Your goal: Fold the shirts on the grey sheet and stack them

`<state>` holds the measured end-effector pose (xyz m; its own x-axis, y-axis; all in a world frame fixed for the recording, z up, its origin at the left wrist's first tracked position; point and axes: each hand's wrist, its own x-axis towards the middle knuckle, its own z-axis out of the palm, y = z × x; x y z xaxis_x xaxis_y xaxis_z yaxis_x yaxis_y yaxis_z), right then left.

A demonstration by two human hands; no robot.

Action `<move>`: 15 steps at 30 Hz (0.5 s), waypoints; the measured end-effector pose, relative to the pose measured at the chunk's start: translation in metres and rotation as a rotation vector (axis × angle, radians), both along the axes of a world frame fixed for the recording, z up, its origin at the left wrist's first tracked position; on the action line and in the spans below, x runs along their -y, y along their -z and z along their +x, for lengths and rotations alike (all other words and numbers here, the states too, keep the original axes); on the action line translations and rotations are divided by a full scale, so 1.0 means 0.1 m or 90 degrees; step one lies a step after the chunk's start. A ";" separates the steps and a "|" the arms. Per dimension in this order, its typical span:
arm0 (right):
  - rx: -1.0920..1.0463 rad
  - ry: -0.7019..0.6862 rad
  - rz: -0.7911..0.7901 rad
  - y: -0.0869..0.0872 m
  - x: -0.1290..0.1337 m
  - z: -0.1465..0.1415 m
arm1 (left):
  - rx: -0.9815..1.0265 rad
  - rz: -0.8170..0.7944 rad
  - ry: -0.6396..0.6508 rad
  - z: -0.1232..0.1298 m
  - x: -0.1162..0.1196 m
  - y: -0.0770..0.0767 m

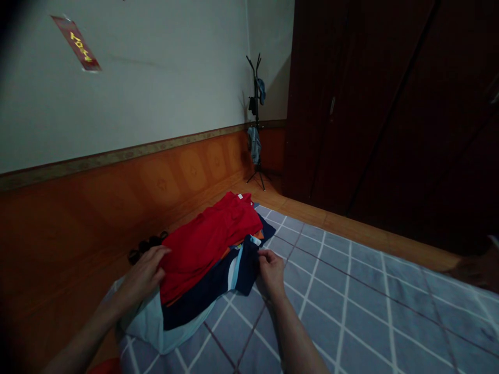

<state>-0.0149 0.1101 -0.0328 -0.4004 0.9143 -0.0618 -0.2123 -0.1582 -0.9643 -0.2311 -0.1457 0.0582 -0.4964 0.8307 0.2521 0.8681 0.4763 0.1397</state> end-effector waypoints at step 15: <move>0.249 -0.055 -0.055 -0.42 0.07 1.91 | 0.105 0.160 0.041 0.29 -1.51 0.37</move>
